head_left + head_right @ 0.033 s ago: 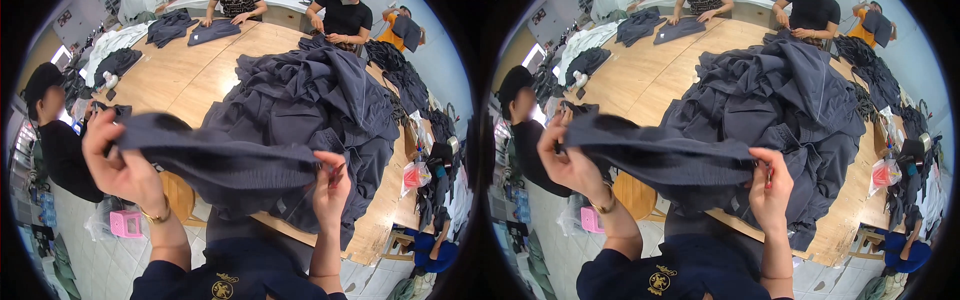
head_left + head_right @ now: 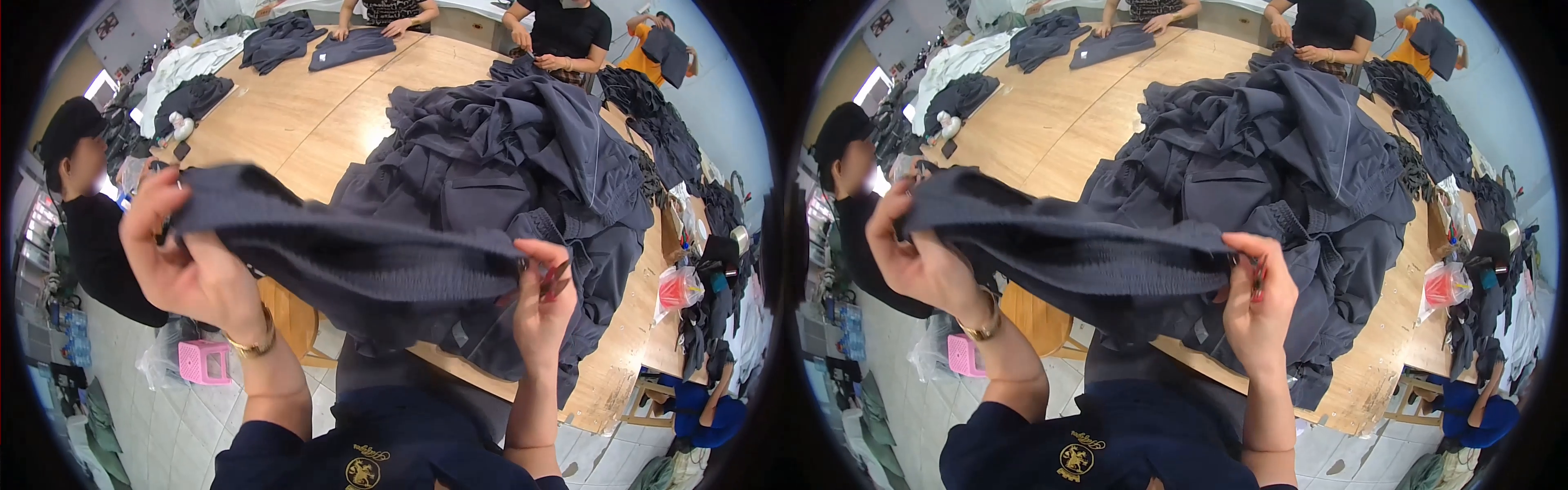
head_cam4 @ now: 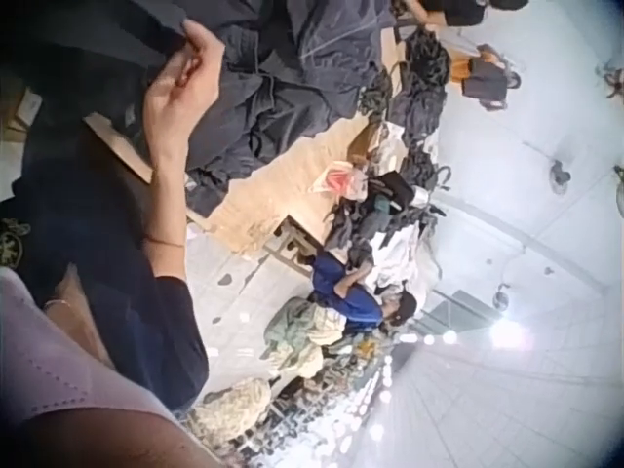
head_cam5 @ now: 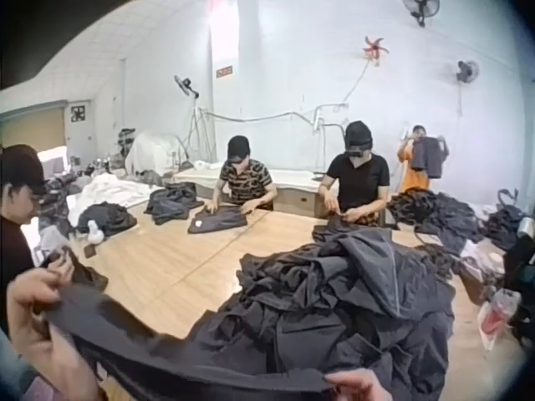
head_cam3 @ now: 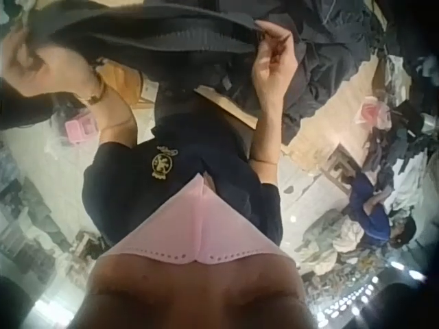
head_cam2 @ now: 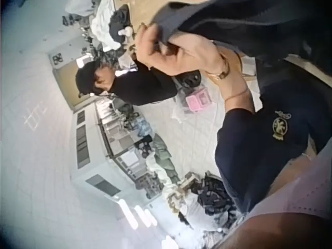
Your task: The recorder and other workers are at a large table sorting through a pile of fabric garments and using small snipping tools to trim loose threads.
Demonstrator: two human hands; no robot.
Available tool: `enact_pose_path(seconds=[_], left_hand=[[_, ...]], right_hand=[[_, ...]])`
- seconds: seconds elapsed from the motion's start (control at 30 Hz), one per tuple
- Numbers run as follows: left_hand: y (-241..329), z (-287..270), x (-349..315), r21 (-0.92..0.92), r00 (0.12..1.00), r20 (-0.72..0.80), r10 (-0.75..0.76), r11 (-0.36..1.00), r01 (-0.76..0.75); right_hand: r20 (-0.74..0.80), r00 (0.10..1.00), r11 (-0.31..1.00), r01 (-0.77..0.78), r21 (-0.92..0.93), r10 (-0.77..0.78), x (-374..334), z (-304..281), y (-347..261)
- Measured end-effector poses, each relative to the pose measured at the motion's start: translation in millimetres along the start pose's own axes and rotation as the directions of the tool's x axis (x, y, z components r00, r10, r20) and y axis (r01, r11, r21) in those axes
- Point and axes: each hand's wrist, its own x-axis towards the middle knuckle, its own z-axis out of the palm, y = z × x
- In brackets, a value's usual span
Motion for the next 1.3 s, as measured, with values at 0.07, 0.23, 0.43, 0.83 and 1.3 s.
enact_pose_path(seconds=[0.07,0.23,0.43,0.83,1.3], left_hand=[[-4.0,21.0,14.4,-0.062,0.995,-0.058,0.086,0.994,-0.089],[-43.8,94.8,-18.8,-0.376,0.741,0.641,-0.201,0.759,0.531],[-76.8,87.2,-82.6,-0.099,0.517,0.797,-0.312,0.777,0.621],[-73.3,13.6,-169.8,0.196,0.219,0.751,-0.623,0.527,0.827],[-46.3,37.8,-162.9,0.052,0.514,0.779,-0.357,0.855,0.515]], right_hand=[[0.009,0.989,0.978,-0.144,0.153,0.144,10.8,2.1,-13.7],[-0.031,0.951,0.948,-0.309,-0.071,0.308,17.8,-16.8,33.5],[-0.230,0.866,0.770,-0.500,-0.396,0.444,-25.2,-77.2,124.1],[0.456,0.887,0.811,0.316,-0.492,-0.069,-7.0,8.9,26.9],[-0.114,0.981,0.742,-0.040,0.669,0.156,-2.5,-119.8,44.3]])
